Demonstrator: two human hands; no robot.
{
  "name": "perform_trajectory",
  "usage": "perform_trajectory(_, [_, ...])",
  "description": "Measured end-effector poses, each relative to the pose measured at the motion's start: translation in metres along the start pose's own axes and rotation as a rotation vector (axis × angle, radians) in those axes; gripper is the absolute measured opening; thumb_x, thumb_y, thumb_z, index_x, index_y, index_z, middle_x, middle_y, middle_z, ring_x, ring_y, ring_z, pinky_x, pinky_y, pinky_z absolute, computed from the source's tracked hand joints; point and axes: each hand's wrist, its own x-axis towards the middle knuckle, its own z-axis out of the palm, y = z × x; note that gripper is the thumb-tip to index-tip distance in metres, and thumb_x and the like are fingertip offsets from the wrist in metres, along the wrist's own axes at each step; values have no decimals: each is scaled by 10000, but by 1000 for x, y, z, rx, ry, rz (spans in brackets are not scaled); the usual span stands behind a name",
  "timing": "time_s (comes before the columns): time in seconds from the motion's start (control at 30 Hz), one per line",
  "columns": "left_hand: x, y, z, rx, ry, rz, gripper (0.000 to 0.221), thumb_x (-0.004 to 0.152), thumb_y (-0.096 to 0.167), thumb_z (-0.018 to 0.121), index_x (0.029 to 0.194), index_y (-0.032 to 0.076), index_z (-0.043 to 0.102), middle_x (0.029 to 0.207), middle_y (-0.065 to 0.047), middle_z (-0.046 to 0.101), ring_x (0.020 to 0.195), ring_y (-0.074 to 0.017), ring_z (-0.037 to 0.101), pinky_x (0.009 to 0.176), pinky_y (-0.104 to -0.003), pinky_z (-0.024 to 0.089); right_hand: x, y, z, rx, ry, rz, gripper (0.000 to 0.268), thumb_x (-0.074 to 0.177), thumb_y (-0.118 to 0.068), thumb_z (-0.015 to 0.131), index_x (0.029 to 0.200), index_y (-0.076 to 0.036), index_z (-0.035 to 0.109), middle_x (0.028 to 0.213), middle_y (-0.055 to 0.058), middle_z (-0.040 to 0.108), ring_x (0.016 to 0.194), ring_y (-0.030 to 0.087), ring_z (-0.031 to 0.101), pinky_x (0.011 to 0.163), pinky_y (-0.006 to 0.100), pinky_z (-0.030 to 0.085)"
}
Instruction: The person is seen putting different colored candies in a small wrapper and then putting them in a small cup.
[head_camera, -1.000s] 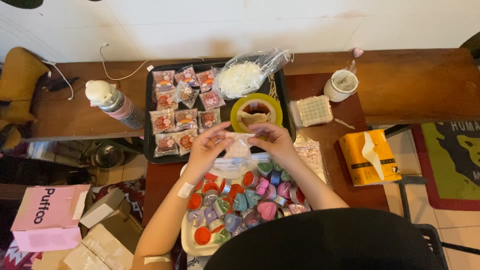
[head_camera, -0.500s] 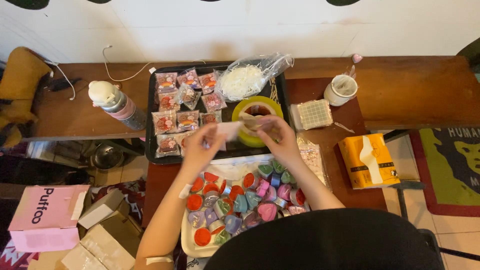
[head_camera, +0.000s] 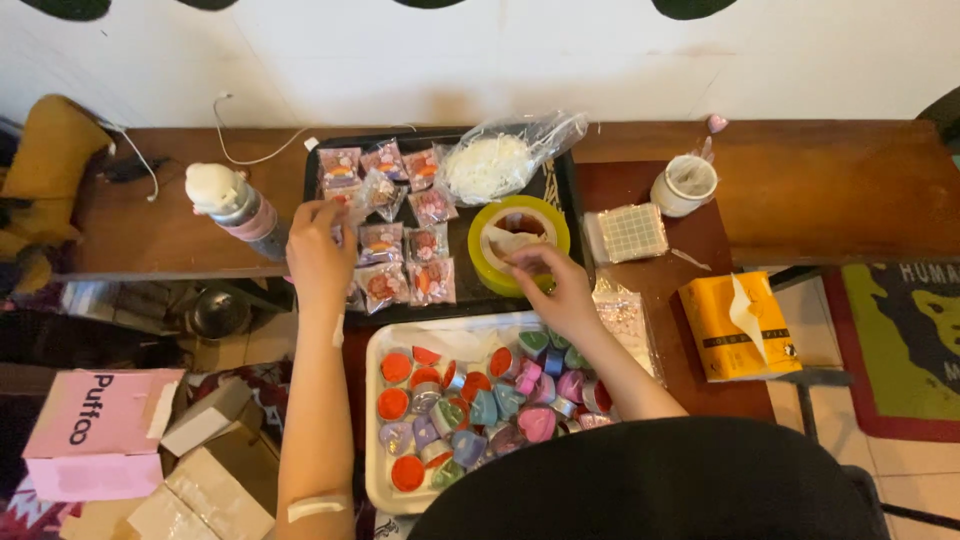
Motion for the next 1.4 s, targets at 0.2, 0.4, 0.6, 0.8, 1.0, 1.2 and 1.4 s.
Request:
perform_trajectory(0.2, [56,-6,27,139,86,129,188,926,-4,693,1111,13,723,1156,-169,676,1058,-387,670,896,-478,549,3,-6,-8,-136,-11,-51,165,925,-40,717,1082,-77,686,1098,84,733,1036,219,720,939,352,554])
perform_trajectory(0.4, [42,-55,81,492,-72,174,553,730,-45,603,1278,32,620,1353,-218,607,1218,-371,585,1045,-787,149,1,8,-13,-327,-62,-174,327,756,67,637,1033,-102,683,1081,68,720,1145,307,633,1116,491,359])
perform_trajectory(0.6, [30,8,42,312,-271,119,532,808,5,625,1337,54,591,1384,-193,595,1311,-346,541,1139,-701,160,3,4,-32,-487,181,-34,209,884,-28,695,1081,-97,686,1115,136,681,1119,368,599,996,492,441])
perform_trajectory(0.8, [-18,93,12,-24,-821,21,367,905,155,659,1271,131,659,1288,-146,664,1159,-315,650,1061,-463,463,12,40,-49,-363,225,81,206,893,-89,693,1097,-96,667,1053,116,683,1039,331,625,930,436,493])
perform_trajectory(1.0, [-81,113,9,-35,-828,343,320,841,119,717,1160,119,699,1246,-121,638,1246,-347,532,1101,-547,264,5,48,-62,-568,239,82,274,881,-60,695,1145,-133,706,1127,137,673,1116,380,587,966,475,469])
perform_trajectory(1.2, [-92,115,-13,-89,-921,210,332,831,149,710,1158,120,669,1272,-101,630,1222,-310,565,1067,-459,409,2,64,-81,-749,258,145,330,825,-117,725,1155,-118,704,1157,144,664,1141,399,564,937,528,426])
perform_trajectory(1.4, [-120,111,-22,58,-929,332,334,785,66,653,1107,135,712,1270,-97,639,1329,-322,497,1106,-496,354,10,47,-72,-282,171,177,175,945,-128,688,1118,-101,694,1047,105,678,1034,289,651,947,407,518])
